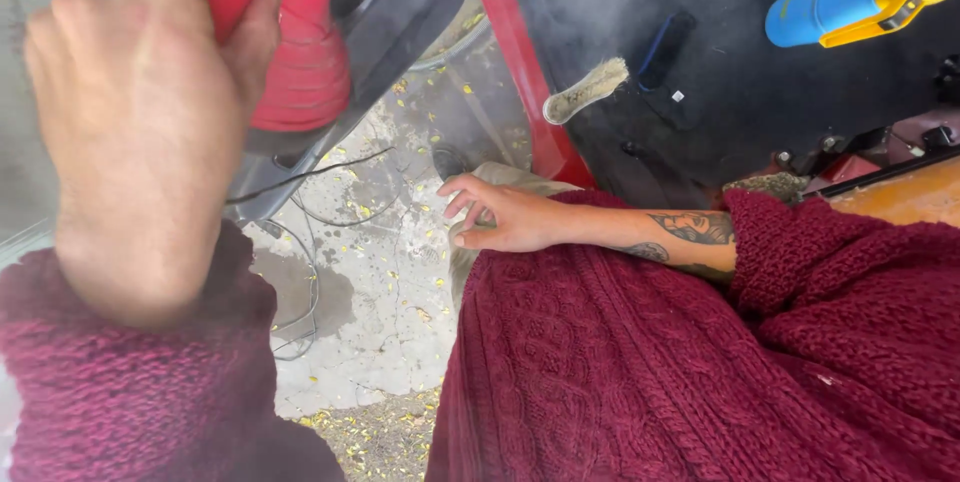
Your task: The person uses a handheld steam cleaner to clean the interior of a red car. They direct the steam nozzle into the open trunk area, focusing on the black plastic lining and floor mats. The person moves the tool around to cover different sections of the trunk's interior surfaces.
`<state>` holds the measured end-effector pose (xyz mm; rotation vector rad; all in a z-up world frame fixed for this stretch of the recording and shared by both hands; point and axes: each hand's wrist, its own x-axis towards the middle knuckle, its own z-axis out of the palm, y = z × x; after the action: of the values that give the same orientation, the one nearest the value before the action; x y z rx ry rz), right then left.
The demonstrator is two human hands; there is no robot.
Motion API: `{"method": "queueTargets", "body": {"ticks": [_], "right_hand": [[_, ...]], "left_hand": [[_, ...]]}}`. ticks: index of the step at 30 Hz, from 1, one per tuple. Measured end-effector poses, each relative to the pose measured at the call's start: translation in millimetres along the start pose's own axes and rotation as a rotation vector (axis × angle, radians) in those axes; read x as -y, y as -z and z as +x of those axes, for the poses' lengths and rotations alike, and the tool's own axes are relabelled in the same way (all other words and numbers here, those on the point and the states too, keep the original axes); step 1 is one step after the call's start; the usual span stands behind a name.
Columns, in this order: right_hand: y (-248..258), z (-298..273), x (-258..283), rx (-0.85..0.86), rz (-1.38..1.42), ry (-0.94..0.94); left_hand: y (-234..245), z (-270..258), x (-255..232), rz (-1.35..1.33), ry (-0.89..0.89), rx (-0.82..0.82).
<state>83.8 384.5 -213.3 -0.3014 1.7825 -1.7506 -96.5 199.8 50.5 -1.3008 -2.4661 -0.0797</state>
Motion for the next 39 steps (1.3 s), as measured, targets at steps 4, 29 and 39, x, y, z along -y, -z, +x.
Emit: {"method": "queueTargets", "body": {"ticks": [4,29,39], "right_hand": [[1,0,3,-0.012,-0.027,0.005],[-10,-4,-9,0.175,-0.06,0.037],[-31,-8,-11,0.292,-0.111,-0.016]], "left_hand": [[17,21,-20,0.048,0.045,0.112],[50,-105,-21,0.168,0.355,0.281],[80,-244,-25,0.2,0.605,0.292]]}}
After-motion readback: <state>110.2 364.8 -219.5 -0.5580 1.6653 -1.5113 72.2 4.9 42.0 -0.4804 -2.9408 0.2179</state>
